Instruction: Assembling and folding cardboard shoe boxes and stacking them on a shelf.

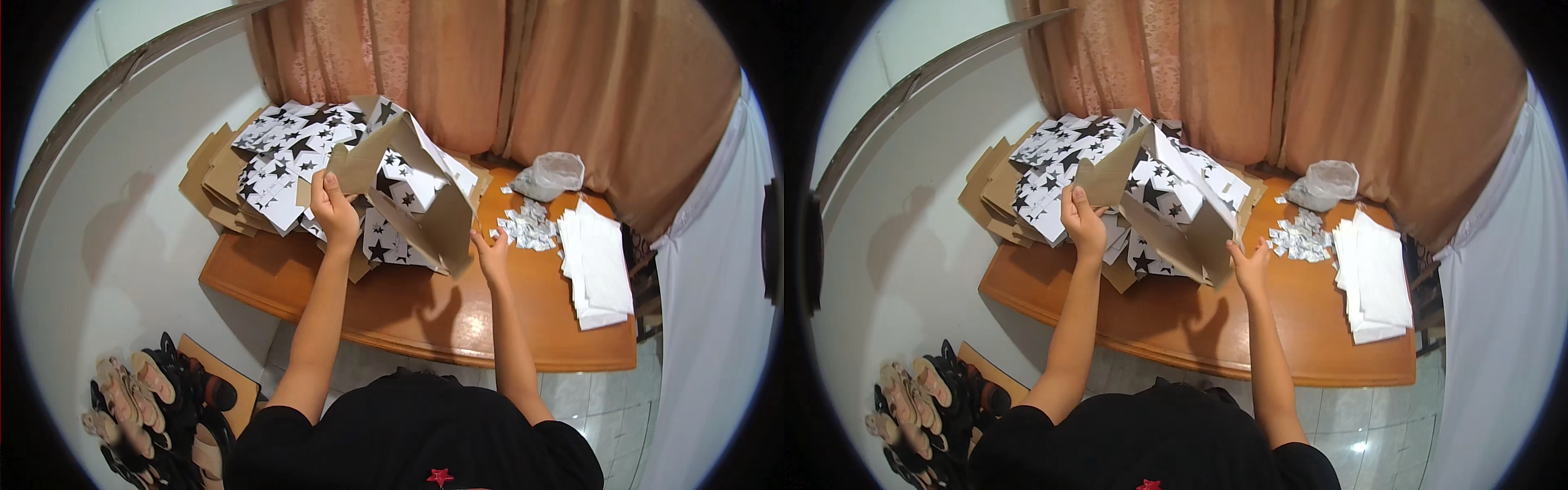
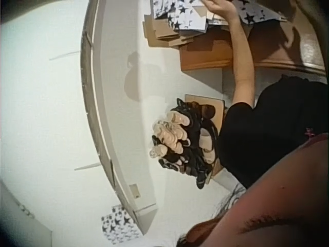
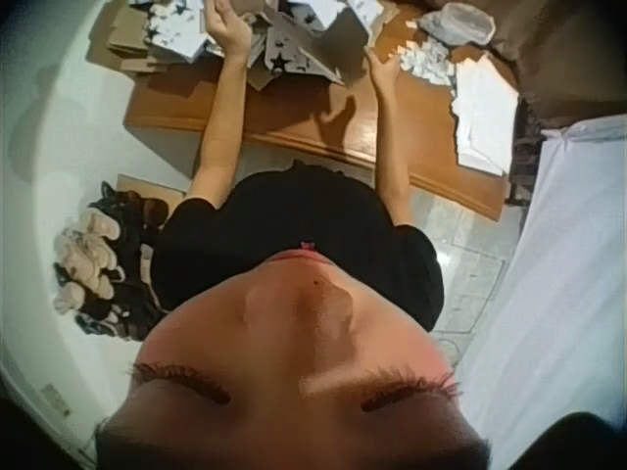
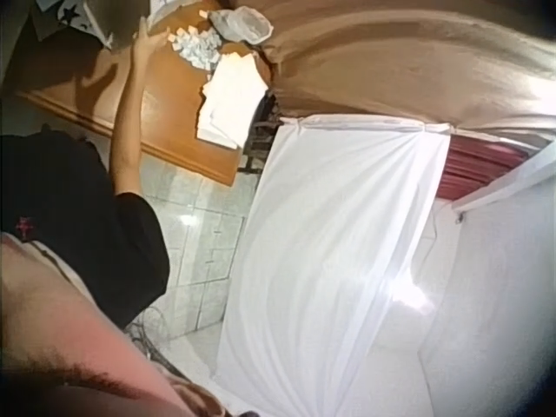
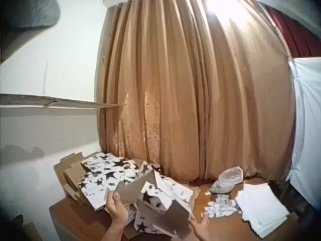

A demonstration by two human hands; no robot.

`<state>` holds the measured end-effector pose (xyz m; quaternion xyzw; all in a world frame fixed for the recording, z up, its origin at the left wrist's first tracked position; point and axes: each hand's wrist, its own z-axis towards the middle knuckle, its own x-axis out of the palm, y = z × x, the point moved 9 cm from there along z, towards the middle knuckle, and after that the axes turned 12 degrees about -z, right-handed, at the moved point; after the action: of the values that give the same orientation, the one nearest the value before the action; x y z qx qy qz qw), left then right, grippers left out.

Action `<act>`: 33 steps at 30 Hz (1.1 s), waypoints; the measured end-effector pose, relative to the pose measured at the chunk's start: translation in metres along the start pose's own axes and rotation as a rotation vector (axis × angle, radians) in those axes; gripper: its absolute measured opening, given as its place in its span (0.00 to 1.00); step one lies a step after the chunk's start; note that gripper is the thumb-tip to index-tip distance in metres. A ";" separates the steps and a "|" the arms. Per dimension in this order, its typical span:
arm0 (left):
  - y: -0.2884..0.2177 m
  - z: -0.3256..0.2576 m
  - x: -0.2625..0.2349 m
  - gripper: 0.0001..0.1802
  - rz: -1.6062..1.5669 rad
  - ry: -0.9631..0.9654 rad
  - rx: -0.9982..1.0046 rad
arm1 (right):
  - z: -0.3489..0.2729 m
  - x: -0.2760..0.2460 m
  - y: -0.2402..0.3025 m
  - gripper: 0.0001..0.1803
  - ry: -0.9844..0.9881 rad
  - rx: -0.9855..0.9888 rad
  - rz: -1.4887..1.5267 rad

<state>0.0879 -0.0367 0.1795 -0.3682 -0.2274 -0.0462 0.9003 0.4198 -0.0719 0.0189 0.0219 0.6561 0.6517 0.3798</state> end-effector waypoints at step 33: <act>0.118 -0.244 0.014 0.13 -0.107 -0.005 -0.868 | -0.072 -0.283 -0.138 0.08 -0.223 0.111 -0.535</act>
<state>0.2217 -0.1175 -0.0427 -0.7004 -0.2076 -0.1833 0.6579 0.6476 -0.3011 0.0223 -0.0596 0.6274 0.4849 0.6064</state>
